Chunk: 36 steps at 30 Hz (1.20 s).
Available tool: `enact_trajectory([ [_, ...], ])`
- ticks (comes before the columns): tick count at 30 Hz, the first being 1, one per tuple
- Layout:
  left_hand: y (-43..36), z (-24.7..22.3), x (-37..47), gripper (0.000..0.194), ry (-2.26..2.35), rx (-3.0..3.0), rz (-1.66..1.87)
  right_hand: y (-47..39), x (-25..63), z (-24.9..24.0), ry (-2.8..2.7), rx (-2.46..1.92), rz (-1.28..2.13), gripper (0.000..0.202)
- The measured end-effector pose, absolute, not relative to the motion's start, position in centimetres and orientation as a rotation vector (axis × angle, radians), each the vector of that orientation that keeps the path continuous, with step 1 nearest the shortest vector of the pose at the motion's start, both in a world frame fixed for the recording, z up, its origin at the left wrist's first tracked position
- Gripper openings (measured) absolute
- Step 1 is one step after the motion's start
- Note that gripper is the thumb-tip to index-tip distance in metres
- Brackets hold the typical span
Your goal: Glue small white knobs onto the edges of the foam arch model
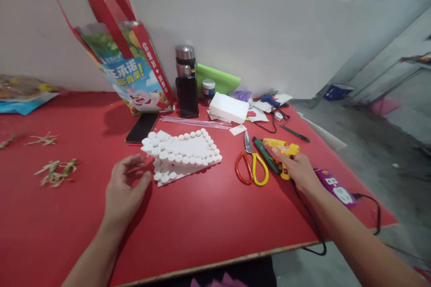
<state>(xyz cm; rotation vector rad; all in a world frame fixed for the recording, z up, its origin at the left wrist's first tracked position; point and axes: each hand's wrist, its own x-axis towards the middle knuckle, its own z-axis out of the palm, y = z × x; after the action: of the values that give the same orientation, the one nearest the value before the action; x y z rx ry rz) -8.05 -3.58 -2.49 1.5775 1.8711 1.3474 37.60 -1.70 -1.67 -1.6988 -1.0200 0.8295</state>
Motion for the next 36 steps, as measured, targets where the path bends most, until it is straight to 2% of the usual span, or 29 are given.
enact_trajectory([
  [6,-3.4,-3.0,-7.8,0.051,1.877,1.613,1.283,-0.9,39.7,-2.9,-1.102,-1.785,0.574,0.057],
  [14,-2.9,-3.3,-8.0,0.054,1.877,1.589,1.239,-0.1,41.7,-3.5,-1.176,-1.953,0.427,0.060],
  [21,-2.9,-3.9,-8.3,0.054,1.865,1.571,1.243,-1.0,42.0,-3.2,-1.273,-2.146,0.289,0.054],
  [25,-2.7,-3.9,-8.6,0.055,1.772,1.436,1.311,-5.5,40.7,-1.4,-1.534,-2.058,-0.026,0.061],
  [28,-2.2,-3.0,-8.9,0.055,1.740,1.382,1.273,-9.4,38.0,1.3,-1.485,-1.979,-0.341,0.059],
  [29,-1.9,-2.6,-9.0,0.055,1.754,1.374,1.238,-10.3,36.8,2.1,-1.418,-1.948,-0.323,0.055],
  [31,-1.2,-1.7,-9.1,0.056,1.776,1.371,1.172,-11.2,34.1,3.5,-1.375,-1.791,-0.020,0.043],
  [34,0.0,-0.9,-9.2,0.062,1.736,1.388,1.158,-10.5,30.2,4.0,-1.284,-1.535,0.560,0.042],
  [36,0.7,-0.8,-9.0,0.064,1.659,1.413,1.188,-9.6,28.1,3.6,-1.268,-1.442,0.818,0.043],
])
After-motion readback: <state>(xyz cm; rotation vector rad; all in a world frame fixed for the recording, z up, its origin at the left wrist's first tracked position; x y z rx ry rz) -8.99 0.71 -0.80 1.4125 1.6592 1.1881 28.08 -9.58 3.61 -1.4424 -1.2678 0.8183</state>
